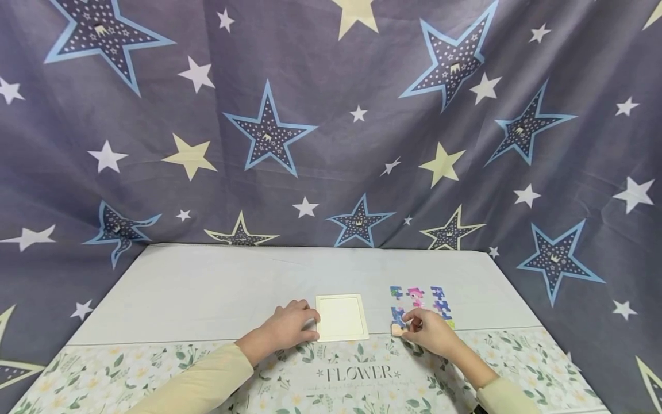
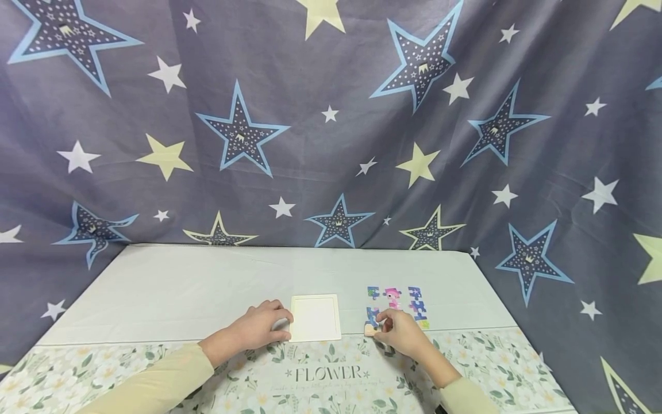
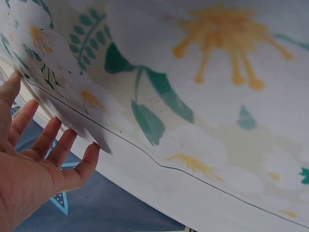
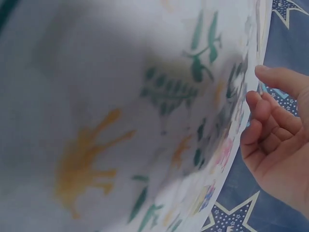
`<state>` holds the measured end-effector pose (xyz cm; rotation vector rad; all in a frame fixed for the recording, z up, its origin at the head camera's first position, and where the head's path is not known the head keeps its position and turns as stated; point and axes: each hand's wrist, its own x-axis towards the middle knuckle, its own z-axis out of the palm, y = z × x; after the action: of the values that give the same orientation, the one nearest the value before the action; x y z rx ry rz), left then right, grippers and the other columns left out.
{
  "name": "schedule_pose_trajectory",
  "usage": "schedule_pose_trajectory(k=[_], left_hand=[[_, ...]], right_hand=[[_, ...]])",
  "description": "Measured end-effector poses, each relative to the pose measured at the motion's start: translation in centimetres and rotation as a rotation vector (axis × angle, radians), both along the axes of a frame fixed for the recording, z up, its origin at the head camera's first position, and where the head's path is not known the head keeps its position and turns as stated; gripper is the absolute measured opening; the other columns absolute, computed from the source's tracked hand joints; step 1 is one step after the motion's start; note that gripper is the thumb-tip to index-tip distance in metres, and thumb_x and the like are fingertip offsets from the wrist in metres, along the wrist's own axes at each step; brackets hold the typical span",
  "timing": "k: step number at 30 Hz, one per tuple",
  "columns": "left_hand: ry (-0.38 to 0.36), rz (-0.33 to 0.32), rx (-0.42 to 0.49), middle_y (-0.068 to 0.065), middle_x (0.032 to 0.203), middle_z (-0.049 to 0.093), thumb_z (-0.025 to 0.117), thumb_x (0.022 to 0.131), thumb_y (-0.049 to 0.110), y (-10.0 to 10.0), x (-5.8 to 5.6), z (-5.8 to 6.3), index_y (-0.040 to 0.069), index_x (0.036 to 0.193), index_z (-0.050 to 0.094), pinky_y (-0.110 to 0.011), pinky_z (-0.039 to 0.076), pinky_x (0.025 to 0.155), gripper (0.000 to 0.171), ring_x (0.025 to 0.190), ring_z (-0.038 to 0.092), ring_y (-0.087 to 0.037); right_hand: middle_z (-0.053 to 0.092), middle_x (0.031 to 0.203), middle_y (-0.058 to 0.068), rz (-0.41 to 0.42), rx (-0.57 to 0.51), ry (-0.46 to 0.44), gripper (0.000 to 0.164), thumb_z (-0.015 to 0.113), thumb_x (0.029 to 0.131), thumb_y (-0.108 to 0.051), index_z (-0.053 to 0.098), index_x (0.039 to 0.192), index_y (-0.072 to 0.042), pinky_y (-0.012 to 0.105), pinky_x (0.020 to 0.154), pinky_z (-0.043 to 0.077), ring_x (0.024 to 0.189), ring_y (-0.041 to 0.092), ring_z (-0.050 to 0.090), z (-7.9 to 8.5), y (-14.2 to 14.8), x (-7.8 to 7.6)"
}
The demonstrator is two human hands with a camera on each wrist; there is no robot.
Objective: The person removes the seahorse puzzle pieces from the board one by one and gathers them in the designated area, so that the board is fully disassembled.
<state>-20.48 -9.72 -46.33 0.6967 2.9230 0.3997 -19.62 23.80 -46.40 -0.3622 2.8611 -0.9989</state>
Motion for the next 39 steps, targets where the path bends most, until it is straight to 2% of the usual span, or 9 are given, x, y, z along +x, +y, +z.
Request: schedule_pose_trajectory(k=[6, 13, 33, 39], left_hand=[[0.003, -0.004, 0.009, 0.002, 0.103, 0.056, 0.063, 0.082, 0.046, 0.0, 0.1, 0.0, 0.023, 0.110, 0.063, -0.057, 0.043, 0.089, 0.037, 0.099, 0.052, -0.017], [0.001, 0.001, -0.001, 0.002, 0.104, 0.057, 0.062, 0.082, 0.048, 0.1, 0.1, -0.1, 0.024, 0.111, 0.063, -0.058, 0.042, 0.090, 0.039, 0.099, 0.052, -0.018], [0.006, 0.004, -0.014, 0.002, 0.104, 0.057, 0.063, 0.082, 0.048, 0.1, 0.2, 0.1, 0.024, 0.112, 0.063, -0.055, 0.043, 0.089, 0.039, 0.099, 0.052, -0.017], [0.011, 0.000, -0.008, 0.001, 0.105, 0.057, 0.063, 0.083, 0.047, 0.0, 0.2, 0.1, 0.023, 0.112, 0.063, -0.056, 0.043, 0.090, 0.037, 0.100, 0.052, -0.018]], right_hand=[[0.055, 0.073, -0.001, 0.027, 0.007, -0.010, 0.028, 0.073, 0.078, -0.011, 0.062, 0.103, -0.002, 0.023, 0.052, 0.040, 0.060, 0.009, 0.046, -0.2, 0.7, 0.1], [0.053, 0.072, 0.001, 0.031, 0.000, -0.062, 0.027, 0.073, 0.079, -0.011, 0.063, 0.103, -0.002, 0.024, 0.051, 0.038, 0.058, 0.010, 0.043, -0.3, 1.3, 0.3], [0.052, 0.072, 0.002, 0.045, -0.018, -0.100, 0.029, 0.072, 0.080, -0.009, 0.063, 0.106, -0.001, 0.023, 0.049, 0.037, 0.059, 0.011, 0.043, -0.1, 1.3, 0.1], [0.053, 0.073, 0.001, 0.075, -0.006, -0.090, 0.030, 0.072, 0.080, -0.010, 0.064, 0.106, -0.001, 0.023, 0.051, 0.038, 0.061, 0.011, 0.044, 0.1, 1.4, -0.2]])
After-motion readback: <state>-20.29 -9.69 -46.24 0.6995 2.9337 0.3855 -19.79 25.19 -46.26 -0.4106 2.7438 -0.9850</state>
